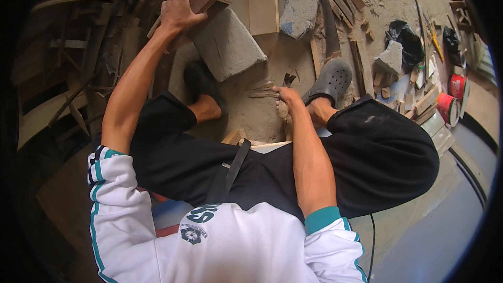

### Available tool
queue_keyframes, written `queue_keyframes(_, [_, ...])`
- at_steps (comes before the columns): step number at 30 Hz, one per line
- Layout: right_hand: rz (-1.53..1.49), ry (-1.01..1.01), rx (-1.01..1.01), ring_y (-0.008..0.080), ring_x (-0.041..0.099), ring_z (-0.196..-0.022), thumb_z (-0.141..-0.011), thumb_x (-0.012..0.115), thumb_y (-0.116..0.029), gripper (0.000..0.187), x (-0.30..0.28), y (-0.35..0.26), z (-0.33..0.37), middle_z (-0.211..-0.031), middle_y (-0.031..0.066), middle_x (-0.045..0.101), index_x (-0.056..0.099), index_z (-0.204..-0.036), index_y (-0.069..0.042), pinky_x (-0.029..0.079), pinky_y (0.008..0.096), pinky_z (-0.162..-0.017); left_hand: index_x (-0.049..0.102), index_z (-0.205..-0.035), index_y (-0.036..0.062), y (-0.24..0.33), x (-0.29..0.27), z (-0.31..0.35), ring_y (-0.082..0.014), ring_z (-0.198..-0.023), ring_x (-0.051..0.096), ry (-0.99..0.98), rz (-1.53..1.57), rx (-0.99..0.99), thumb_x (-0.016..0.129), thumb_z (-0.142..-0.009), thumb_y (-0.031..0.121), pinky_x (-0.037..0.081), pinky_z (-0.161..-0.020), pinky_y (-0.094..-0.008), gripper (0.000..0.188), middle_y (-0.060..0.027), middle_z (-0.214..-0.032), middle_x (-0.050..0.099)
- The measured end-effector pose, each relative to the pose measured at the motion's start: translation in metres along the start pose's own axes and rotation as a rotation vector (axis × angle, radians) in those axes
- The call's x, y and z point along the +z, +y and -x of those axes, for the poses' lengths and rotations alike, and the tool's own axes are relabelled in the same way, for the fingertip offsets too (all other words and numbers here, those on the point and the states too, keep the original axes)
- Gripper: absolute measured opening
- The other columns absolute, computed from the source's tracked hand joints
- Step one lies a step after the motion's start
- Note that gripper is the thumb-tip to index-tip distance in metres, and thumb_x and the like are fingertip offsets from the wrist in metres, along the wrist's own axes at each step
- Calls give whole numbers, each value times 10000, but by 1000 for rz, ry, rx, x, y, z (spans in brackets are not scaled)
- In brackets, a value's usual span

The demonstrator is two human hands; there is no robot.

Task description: The person assembles a small wooden box by hand, using a hammer to drive nails into the joints. They repeatedly align the wooden panels, hammer the nails, and inspect the structure to ensure stability.

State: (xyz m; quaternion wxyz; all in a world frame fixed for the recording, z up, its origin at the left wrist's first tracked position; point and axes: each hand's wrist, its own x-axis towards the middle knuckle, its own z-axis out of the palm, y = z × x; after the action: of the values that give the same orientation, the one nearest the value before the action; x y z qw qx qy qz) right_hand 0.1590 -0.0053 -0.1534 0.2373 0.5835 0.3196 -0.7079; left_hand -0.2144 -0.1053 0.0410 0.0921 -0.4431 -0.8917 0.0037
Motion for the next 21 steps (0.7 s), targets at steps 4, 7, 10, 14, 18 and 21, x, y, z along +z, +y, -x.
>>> queue_keyframes(4, [21,23,-3,162,511,-457,-889,691,-295,385,7,0,5,-663,59,528,555,-1076,13,469,321,-396,264,-1436,17,-7,-20,15,-392,-1156,517,-42,165,148,811,-562,433,418,-978,-499,1112,-209,-1273,504])
queue_keyframes(7, [13,46,19,162,512,-483,-894,687,-252,434,12,-2,5,-684,79,546,546,-1190,32,448,318,-402,303,-1412,0,-5,-47,30,-373,-1146,530,-70,264,283,806,-542,384,423,-963,-451,1075,-212,-1237,525])
queue_keyframes(10, [23,26,-4,161,519,-500,-899,680,-239,469,13,-2,2,-791,125,590,527,-1245,39,450,316,-408,346,-1382,0,14,-85,49,-360,-1109,547,-93,330,368,805,-525,365,422,-945,-424,1039,-208,-1203,538])
queue_keyframes(14, [34,34,-75,174,531,-520,-905,670,-192,492,15,3,-6,-1018,184,631,506,-1298,56,463,311,-440,357,-1376,10,48,-122,84,-340,-1093,556,-50,412,439,842,-457,279,431,-915,-411,1073,-182,-1198,543])
queue_keyframes(18, [56,64,-114,166,558,-573,-902,654,-142,390,20,4,-6,-1080,199,645,567,-1208,84,457,307,-467,381,-1368,26,57,-141,112,-307,-1107,564,-34,463,465,867,-427,273,426,-905,-388,1088,-154,-1216,551])
queue_keyframes(21, [22,54,-152,169,566,-580,-891,647,-117,302,16,10,-17,-986,168,663,611,-1127,69,456,322,-473,405,-1365,36,65,-166,129,-284,-1120,560,-9,520,493,889,-423,297,415,-929,-383,1091,-127,-1229,552])
